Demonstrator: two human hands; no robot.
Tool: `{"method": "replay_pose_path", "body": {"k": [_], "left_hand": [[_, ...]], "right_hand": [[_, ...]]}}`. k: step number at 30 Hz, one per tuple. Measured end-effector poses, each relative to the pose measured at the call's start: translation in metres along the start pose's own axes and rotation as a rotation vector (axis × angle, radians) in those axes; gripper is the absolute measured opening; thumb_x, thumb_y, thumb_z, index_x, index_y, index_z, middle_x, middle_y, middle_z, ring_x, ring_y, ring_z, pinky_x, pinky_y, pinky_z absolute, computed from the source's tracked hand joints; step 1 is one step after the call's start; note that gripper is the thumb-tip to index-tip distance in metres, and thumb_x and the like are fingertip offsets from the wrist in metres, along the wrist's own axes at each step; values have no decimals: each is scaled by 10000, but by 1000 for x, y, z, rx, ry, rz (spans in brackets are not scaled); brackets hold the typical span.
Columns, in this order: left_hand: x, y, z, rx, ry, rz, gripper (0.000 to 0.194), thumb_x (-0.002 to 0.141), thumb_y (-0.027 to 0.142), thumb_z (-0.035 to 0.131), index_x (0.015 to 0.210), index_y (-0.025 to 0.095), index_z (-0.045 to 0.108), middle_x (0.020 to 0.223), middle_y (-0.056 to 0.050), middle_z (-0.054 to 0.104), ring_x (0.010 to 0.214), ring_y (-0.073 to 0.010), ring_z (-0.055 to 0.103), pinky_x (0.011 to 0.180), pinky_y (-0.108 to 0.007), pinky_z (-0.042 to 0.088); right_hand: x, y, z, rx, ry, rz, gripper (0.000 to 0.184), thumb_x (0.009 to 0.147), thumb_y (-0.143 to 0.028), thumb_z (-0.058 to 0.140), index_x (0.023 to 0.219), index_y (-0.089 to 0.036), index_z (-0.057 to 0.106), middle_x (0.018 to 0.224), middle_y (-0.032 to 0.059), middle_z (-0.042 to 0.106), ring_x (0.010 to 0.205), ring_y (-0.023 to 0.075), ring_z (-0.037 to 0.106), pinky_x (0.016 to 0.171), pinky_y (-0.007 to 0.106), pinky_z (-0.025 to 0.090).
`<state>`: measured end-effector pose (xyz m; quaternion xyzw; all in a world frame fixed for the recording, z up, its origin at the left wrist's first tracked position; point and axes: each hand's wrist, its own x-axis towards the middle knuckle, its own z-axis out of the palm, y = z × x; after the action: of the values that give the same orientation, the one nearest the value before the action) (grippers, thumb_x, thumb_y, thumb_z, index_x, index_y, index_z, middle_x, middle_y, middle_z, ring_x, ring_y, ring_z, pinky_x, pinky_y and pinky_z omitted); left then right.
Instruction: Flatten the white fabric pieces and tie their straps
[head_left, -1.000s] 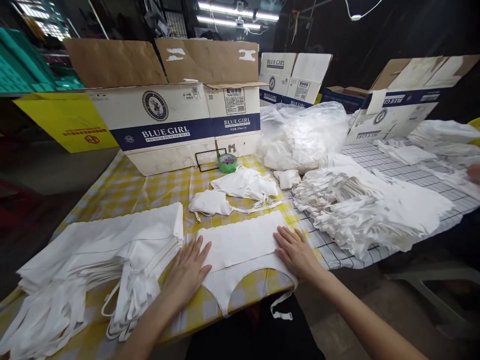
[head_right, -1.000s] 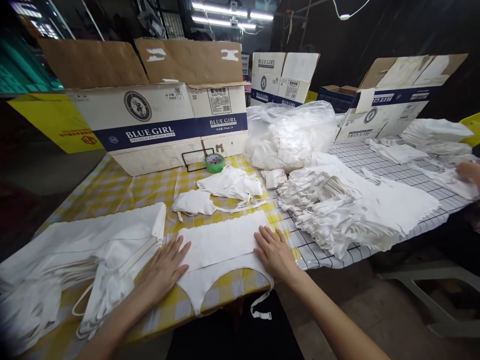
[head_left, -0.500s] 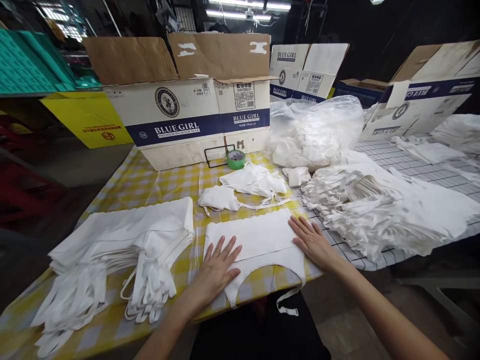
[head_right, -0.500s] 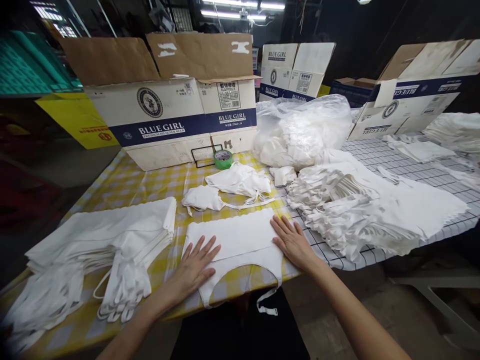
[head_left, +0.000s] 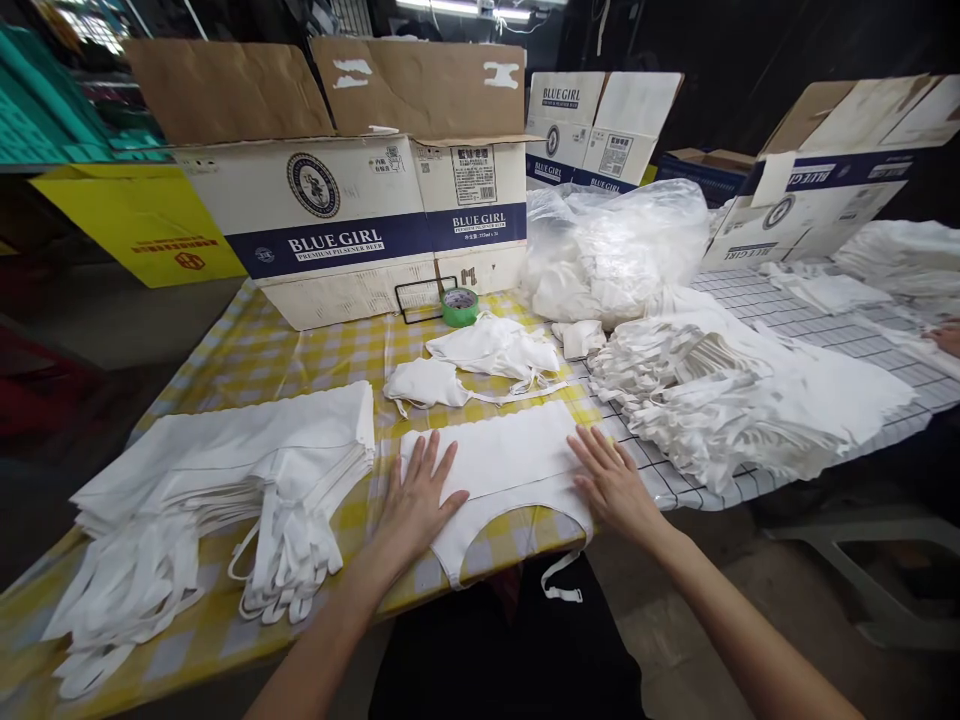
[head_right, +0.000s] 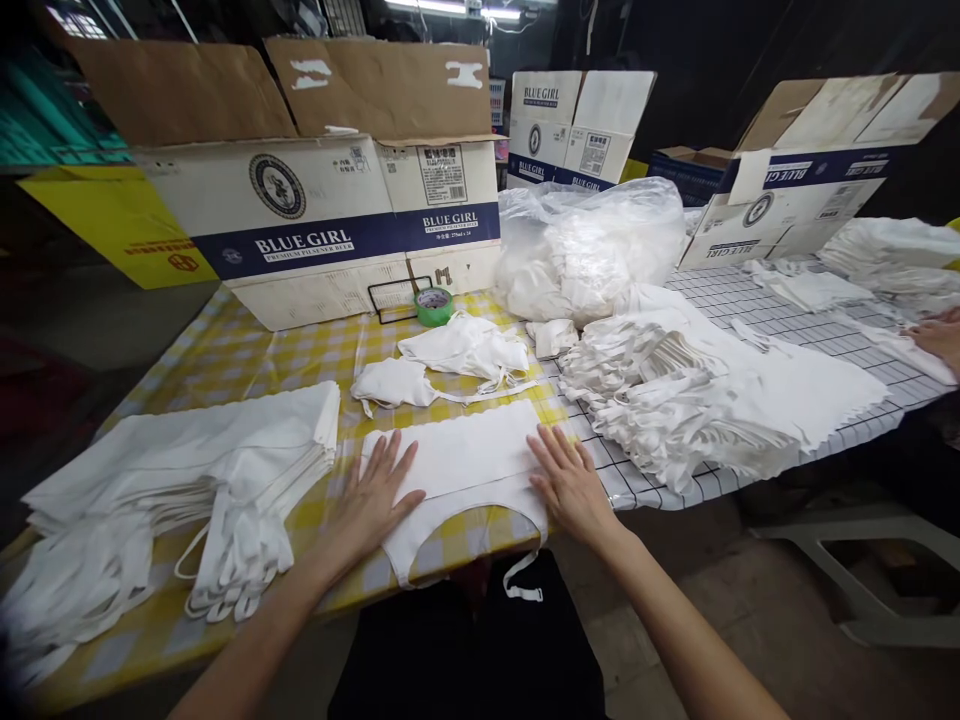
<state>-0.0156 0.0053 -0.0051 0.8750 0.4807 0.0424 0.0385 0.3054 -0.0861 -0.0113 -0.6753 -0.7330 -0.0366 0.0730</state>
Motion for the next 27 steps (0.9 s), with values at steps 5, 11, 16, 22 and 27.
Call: {"method": "replay_pose_path", "body": {"k": [5, 11, 16, 22, 27], "left_hand": [[-7, 0, 1, -43, -86, 44, 554, 904, 463, 308, 1419, 306, 176, 1513, -32, 72, 1381, -272, 54, 1074, -554, 102], [7, 7, -15, -183, -173, 74, 571, 906, 481, 279, 1421, 247, 198, 1501, -54, 142, 1378, -261, 100, 1076, -544, 124], [46, 81, -19, -277, -153, 336, 556, 904, 427, 333, 1418, 276, 188, 1505, -11, 131, 1381, -220, 97, 1101, -494, 106], [61, 132, 10, -278, -172, 515, 563, 886, 447, 367, 1408, 300, 219, 1503, 1, 153, 1383, -237, 77, 1100, -503, 77], [58, 131, 22, -234, -127, 515, 558, 887, 462, 346, 1408, 303, 224, 1505, 7, 148, 1384, -244, 61, 1099, -510, 29]], "right_hand": [[-27, 1, -5, 163, 11, -13, 411, 920, -393, 341, 1311, -298, 427, 1372, 22, 438, 1276, 227, 355, 1015, 427, 275], [-98, -31, 2, 672, 146, 428, 290, 903, -379, 377, 896, -205, 609, 890, 75, 648, 842, 213, 589, 754, 333, 454], [-97, -65, 20, 1266, 10, 588, 407, 841, -475, 468, 1127, -196, 548, 1101, 104, 621, 998, 255, 582, 834, 374, 474], [-112, -60, 12, 1323, -87, 647, 379, 832, -479, 489, 1002, -165, 617, 935, 68, 664, 885, 245, 611, 802, 361, 478], [-169, -38, 0, 837, -25, 661, 374, 860, -467, 429, 1077, -219, 605, 915, 61, 670, 826, 241, 609, 751, 348, 485]]}}
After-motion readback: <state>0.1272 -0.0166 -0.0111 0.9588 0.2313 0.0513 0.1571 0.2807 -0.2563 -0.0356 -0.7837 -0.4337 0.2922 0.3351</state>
